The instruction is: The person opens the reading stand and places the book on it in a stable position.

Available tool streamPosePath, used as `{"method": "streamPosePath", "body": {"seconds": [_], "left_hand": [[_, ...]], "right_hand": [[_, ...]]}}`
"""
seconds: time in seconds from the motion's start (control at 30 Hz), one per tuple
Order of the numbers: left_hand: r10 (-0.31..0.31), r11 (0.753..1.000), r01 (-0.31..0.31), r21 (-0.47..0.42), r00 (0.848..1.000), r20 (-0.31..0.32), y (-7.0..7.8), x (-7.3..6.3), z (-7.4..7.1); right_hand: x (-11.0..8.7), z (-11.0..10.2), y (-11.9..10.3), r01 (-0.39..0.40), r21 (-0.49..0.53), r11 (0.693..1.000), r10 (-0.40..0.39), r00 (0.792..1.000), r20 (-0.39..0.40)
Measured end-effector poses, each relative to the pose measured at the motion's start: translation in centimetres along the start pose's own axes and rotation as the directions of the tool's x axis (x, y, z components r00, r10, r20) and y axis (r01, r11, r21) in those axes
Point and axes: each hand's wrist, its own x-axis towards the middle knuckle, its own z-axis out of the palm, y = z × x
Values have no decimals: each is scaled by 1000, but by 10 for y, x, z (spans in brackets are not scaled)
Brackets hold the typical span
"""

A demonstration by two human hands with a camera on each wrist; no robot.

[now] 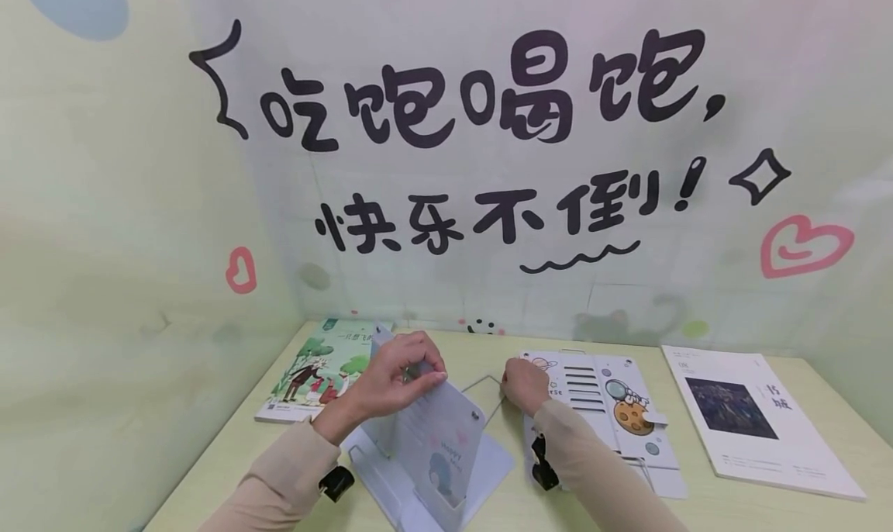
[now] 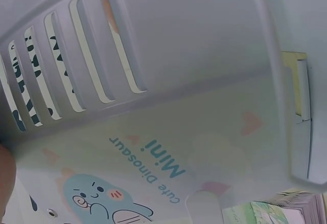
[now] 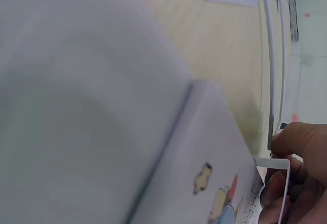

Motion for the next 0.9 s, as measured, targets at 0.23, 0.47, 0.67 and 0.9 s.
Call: {"method": "streamPosePath", "body": {"seconds": [0.23,0.47,0.67,0.9], "left_hand": [[18,1000,-18,13,1000,5,0,2,0],[31,998,-32,58,999,25,-5,7,2],[16,999,-17,33,1000,15,-14,8,2],[-49,999,49,-9,999,-20,-24,9,-1]], "right_hand": [[-4,-10,3,-6,146,989,3,1000,22],[-6,-21,8,-27,190,981,19,999,43],[-9,-26,15,-38,238,971,34,999,21],[-14,-29,20,-51,394,918,48,999,17]]}}
